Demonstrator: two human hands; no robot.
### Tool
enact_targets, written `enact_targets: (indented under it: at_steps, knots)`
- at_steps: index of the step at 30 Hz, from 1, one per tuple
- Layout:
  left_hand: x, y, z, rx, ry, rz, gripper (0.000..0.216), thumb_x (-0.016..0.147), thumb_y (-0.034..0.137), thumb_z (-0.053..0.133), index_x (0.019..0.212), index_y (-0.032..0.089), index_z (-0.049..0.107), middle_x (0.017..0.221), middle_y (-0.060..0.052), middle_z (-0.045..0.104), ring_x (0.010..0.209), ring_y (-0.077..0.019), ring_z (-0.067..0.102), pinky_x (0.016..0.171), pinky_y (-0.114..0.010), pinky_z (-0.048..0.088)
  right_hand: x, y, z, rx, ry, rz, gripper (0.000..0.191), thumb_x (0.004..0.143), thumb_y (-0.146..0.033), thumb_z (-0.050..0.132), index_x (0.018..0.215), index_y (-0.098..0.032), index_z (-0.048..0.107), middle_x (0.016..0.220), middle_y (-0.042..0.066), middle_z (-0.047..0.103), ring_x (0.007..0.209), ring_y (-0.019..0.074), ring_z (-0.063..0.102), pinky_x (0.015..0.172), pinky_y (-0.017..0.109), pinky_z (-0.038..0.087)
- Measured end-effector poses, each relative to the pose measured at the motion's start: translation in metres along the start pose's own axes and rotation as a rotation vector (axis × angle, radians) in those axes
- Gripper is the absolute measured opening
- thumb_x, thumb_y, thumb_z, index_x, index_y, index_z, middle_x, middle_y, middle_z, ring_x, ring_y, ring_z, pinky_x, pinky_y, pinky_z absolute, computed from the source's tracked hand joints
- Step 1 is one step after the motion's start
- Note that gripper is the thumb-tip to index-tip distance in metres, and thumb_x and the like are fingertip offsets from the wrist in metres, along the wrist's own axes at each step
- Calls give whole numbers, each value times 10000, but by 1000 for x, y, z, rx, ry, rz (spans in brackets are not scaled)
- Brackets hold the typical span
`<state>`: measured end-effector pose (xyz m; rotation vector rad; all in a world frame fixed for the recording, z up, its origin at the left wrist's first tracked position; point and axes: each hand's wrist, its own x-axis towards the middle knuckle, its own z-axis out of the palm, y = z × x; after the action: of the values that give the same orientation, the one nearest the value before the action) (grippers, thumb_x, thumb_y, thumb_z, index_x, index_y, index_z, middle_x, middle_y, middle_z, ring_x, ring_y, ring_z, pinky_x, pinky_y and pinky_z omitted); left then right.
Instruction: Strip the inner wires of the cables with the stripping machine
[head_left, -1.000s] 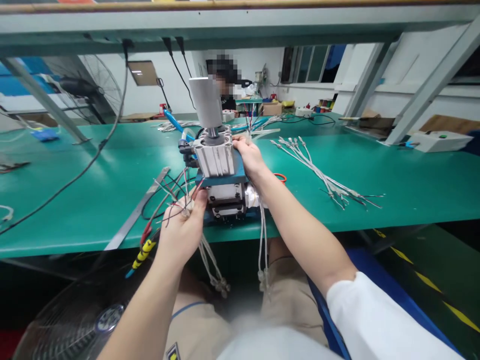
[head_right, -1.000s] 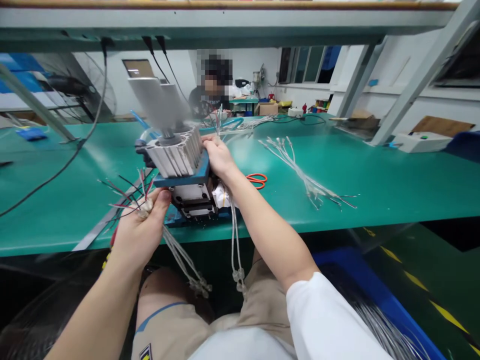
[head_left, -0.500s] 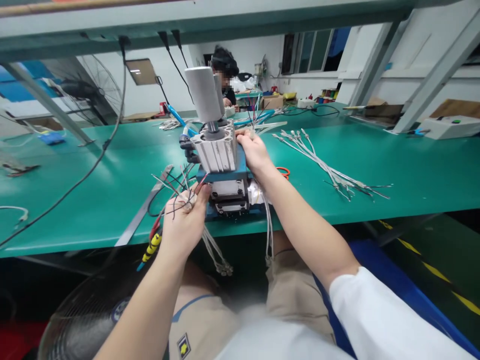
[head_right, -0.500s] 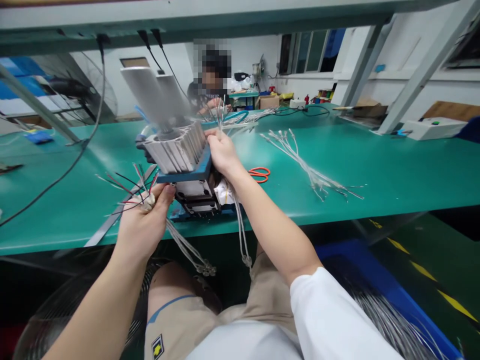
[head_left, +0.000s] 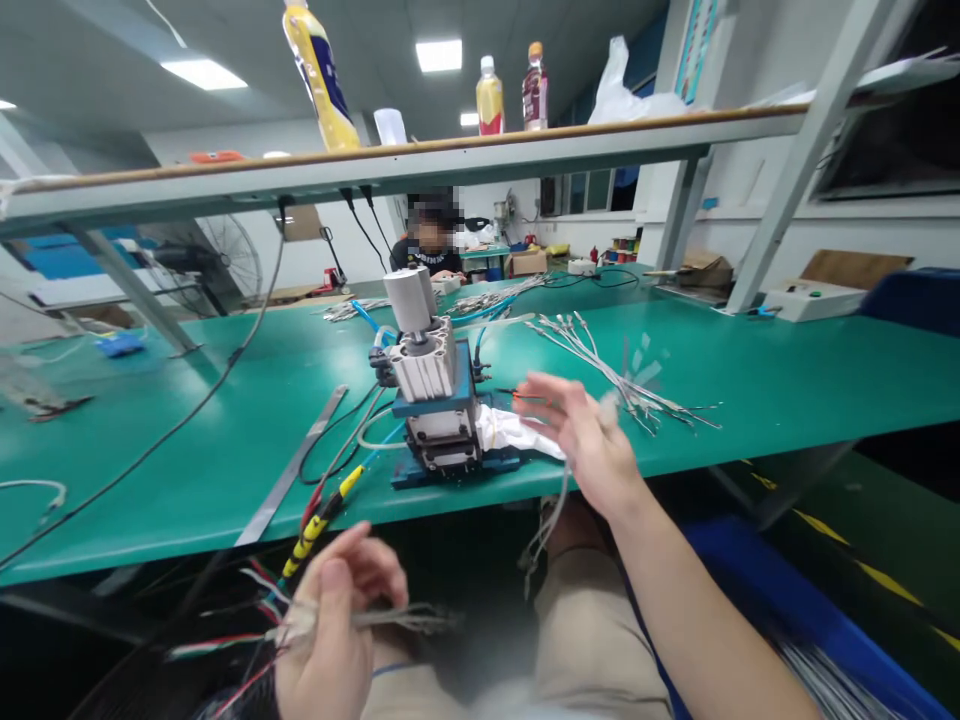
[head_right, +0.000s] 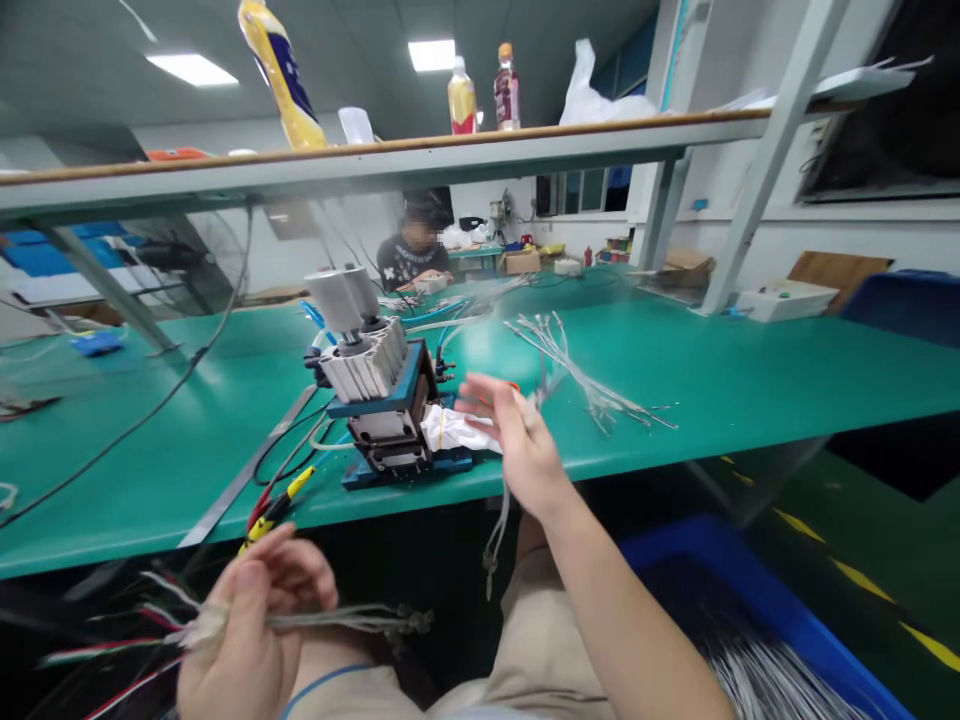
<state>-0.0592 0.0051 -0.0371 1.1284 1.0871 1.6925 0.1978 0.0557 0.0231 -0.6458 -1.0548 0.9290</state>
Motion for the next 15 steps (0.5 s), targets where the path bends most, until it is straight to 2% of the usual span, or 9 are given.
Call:
enact_targets:
  at_steps: [2, 3, 4, 5, 6, 8, 10, 13, 15]
  knots:
    - [-13, -27, -17, 10, -145, -298, 459, 874, 603, 634, 1038, 177, 682, 510, 57, 473, 381, -83, 387, 369, -183, 293, -54, 12, -13, 45, -37, 76, 450, 981, -625, 504, 1097, -240, 706, 972, 71, 731, 726, 182, 716, 605, 275, 580]
    - [-17, -42, -24, 43, -197, -398, 518, 828, 654, 656, 941, 150, 691, 494, 69, 407, 386, -60, 314, 383, -174, 243, -78, 22, -17, 51, -53, 126, 461, 989, -629, 480, 1053, -232, 705, 810, 42, 714, 488, 124, 618, 417, 204, 458]
    - [-20, -57, -31, 87, -231, -471, 585, 759, 716, 683, 809, 133, 679, 486, 83, 336, 402, -42, 247, 402, -169, 203, -99, 33, -20, 30, -64, 191, 481, 990, -635, 471, 1004, -215, 704, 673, 13, 666, 365, 77, 477, 346, 169, 311]
    - [-22, -71, -37, 159, -279, -547, 653, 668, 780, 707, 697, 130, 649, 480, 89, 292, 419, -36, 215, 416, -168, 167, -116, 45, -22, -6, -55, 246, 507, 981, -644, 482, 926, -193, 705, 553, -15, 590, 336, 56, 360, 346, 162, 216]
    - [-23, -83, -42, 192, -283, -589, 684, 599, 801, 735, 610, 128, 612, 471, 93, 263, 427, -34, 198, 426, -174, 156, -130, 56, -23, -48, -35, 283, 551, 970, -664, 483, 843, -174, 702, 480, -33, 508, 358, 60, 323, 374, 171, 200]
    - [-30, -101, -51, 235, -271, -637, 733, 511, 854, 729, 501, 148, 531, 452, 105, 203, 418, -30, 155, 426, -189, 140, -150, 71, -21, -120, -60, 327, 623, 939, -706, 491, 735, -157, 704, 436, -46, 400, 408, 81, 321, 419, 199, 230]
    - [-41, -110, -57, 258, -233, -642, 756, 514, 907, 660, 468, 174, 479, 446, 94, 208, 401, -41, 167, 416, -203, 170, -163, 78, -15, -167, -66, 373, 650, 895, -743, 523, 684, -160, 717, 461, -38, 383, 456, 108, 366, 460, 226, 294]
    - [-65, -116, -61, 302, -198, -617, 746, 580, 949, 532, 483, 210, 494, 443, 40, 317, 374, -107, 312, 406, -265, 318, -177, 81, 0, -180, 31, 479, 655, 773, -811, 613, 632, -181, 721, 493, -16, 426, 495, 147, 441, 492, 254, 376]
    - [-79, -118, -64, 334, -204, -597, 668, 586, 911, 566, 537, 245, 578, 469, -5, 424, 423, -200, 479, 451, -349, 437, -186, 88, 12, -178, 102, 530, 676, 682, -855, 650, 555, -192, 682, 474, -10, 432, 478, 159, 453, 469, 263, 387]
